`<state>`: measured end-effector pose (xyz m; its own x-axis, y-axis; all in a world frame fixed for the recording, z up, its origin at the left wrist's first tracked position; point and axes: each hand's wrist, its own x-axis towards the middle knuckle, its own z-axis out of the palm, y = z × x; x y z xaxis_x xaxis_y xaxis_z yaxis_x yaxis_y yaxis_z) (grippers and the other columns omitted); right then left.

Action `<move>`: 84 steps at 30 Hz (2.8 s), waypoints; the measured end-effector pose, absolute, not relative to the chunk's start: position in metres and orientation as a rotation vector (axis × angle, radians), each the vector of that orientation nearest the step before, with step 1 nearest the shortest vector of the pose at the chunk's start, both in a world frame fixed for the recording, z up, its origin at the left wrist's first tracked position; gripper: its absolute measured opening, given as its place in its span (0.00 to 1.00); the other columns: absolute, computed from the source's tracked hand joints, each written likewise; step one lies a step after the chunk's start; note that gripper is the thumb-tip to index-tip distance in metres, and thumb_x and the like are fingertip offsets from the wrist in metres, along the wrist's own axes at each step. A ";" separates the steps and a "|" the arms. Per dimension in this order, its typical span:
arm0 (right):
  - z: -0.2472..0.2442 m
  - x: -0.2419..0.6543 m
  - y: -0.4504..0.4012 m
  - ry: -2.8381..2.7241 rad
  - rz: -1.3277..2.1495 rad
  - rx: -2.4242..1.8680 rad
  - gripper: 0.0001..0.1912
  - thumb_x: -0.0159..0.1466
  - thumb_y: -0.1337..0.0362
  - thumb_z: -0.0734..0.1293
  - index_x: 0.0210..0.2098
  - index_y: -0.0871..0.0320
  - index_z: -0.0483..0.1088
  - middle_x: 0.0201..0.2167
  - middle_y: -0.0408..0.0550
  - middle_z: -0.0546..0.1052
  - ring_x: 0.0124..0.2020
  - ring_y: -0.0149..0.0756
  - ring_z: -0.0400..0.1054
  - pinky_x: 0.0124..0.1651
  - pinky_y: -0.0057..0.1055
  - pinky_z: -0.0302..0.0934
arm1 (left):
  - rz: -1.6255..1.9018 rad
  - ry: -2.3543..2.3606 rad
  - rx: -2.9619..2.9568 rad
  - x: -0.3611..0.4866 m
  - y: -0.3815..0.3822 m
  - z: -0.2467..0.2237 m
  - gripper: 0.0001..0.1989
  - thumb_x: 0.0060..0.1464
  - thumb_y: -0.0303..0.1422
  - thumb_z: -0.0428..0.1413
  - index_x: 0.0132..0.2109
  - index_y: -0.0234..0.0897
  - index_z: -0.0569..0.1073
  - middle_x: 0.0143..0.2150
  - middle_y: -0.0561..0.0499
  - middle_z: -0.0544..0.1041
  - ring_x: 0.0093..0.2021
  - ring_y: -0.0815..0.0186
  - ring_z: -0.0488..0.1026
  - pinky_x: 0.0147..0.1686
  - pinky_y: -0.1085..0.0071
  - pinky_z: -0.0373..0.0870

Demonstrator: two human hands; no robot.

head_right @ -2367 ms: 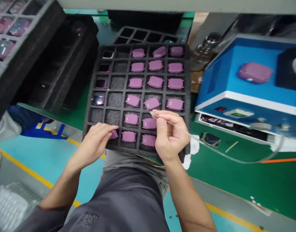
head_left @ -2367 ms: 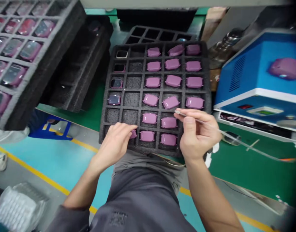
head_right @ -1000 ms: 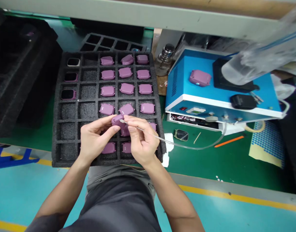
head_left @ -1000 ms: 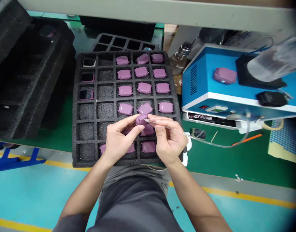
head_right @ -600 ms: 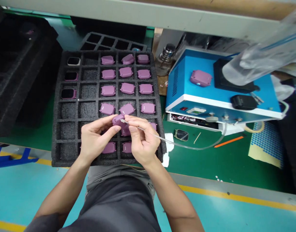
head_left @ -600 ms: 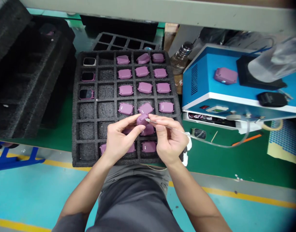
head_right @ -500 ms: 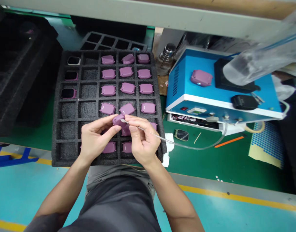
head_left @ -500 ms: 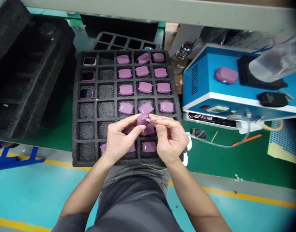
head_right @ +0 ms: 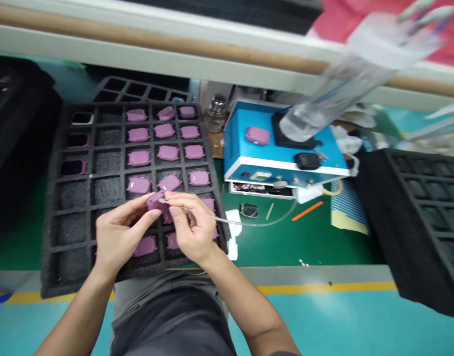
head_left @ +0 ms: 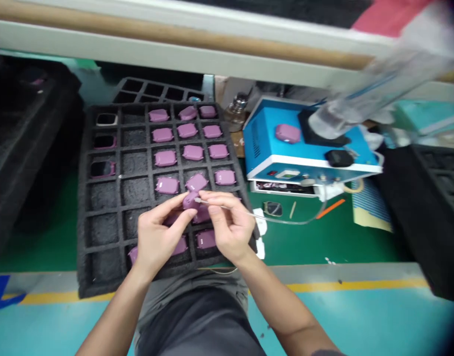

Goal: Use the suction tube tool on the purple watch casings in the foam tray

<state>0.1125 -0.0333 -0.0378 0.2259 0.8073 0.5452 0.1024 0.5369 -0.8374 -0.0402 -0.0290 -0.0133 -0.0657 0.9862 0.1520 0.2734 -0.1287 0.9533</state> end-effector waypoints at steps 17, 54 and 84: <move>-0.035 0.113 -0.025 -1.275 0.561 -0.877 0.05 0.72 0.66 0.67 0.43 0.52 0.77 0.41 0.50 0.85 0.47 0.40 0.83 0.52 0.40 0.79 | 1.273 1.399 1.477 -0.039 -0.023 -0.010 0.18 0.52 0.38 0.72 0.50 0.40 0.86 0.42 0.48 0.88 0.34 0.63 0.85 0.41 0.70 0.85; -0.035 0.113 -0.025 -1.262 0.577 -0.869 0.06 0.72 0.67 0.68 0.44 0.52 0.78 0.42 0.50 0.85 0.47 0.40 0.83 0.52 0.42 0.79 | 1.269 1.370 1.484 -0.039 -0.022 -0.011 0.17 0.52 0.37 0.71 0.50 0.40 0.86 0.40 0.50 0.88 0.31 0.65 0.84 0.37 0.72 0.84; -0.043 0.109 -0.052 -1.067 0.646 -0.999 0.08 0.71 0.59 0.72 0.44 0.56 0.73 0.36 0.45 0.83 0.36 0.36 0.83 0.44 0.38 0.81 | 0.649 1.906 2.377 -0.190 0.068 0.008 0.10 0.61 0.33 0.60 0.48 0.42 0.82 0.49 0.44 0.83 0.53 0.49 0.76 0.62 0.51 0.66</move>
